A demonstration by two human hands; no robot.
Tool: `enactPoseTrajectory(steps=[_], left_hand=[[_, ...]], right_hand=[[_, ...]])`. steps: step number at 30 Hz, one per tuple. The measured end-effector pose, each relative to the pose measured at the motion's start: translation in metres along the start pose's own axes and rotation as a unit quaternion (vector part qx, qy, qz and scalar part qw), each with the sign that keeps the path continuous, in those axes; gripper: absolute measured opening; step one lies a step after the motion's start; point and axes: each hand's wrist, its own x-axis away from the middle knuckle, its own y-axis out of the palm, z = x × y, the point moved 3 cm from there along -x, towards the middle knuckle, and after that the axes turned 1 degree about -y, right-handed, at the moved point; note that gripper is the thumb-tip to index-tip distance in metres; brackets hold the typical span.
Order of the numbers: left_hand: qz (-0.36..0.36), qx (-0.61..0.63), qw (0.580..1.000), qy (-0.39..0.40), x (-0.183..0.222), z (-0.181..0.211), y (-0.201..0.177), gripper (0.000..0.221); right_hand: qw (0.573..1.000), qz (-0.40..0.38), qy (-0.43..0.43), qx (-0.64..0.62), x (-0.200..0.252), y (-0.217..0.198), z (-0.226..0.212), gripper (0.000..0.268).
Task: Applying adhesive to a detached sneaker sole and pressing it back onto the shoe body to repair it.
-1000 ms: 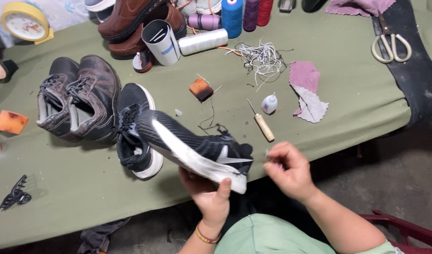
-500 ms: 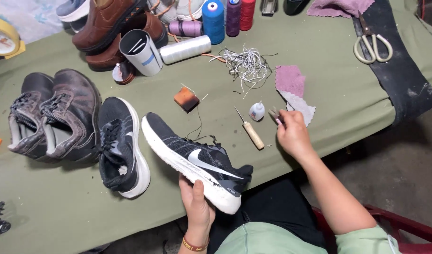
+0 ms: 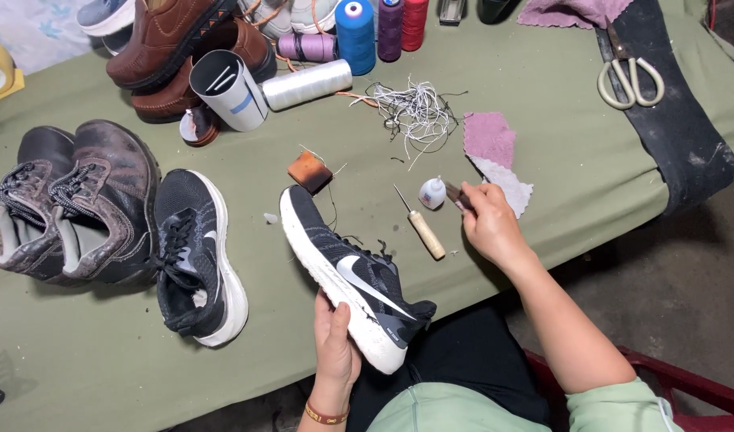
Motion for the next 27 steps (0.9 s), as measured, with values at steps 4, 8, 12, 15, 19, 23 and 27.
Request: enactPoseTrajectory(steps=[4,8,12,15,19,23,27], left_hand=[[-0.001,-0.028,1.000,-0.003,-0.001,0.001,0.002,0.075],[-0.025,-0.044,0.999,0.019,-0.002,-0.001,-0.001,0.078],[-0.025,-0.045,0.999,0.017,-0.002,0.000,0.001,0.081],[-0.031,-0.049,0.998,0.020,-0.001,0.002,0.004,0.082],[-0.032,-0.051,0.998,0.017,-0.001,0.003,0.005,0.083],[-0.030,-0.052,0.998,0.017,0.000,0.003,0.004,0.082],[-0.026,-0.051,0.998,0.007,-0.001,0.002,0.003,0.082]], right_hand=[[0.997,0.076,-0.029,-0.013,-0.006,-0.017,-0.003,0.041],[0.990,0.134,-0.024,0.042,-0.016,-0.036,0.007,0.031],[0.990,0.117,0.012,0.075,-0.030,-0.036,0.033,0.044],[0.983,0.103,0.022,0.148,-0.036,-0.023,0.050,0.059],[0.973,0.102,0.060,0.199,-0.033,-0.021,0.061,0.054],[0.984,0.137,0.108,0.024,-0.027,-0.053,0.038,0.017],[0.903,0.136,0.190,-0.361,-0.023,-0.071,0.024,0.011]])
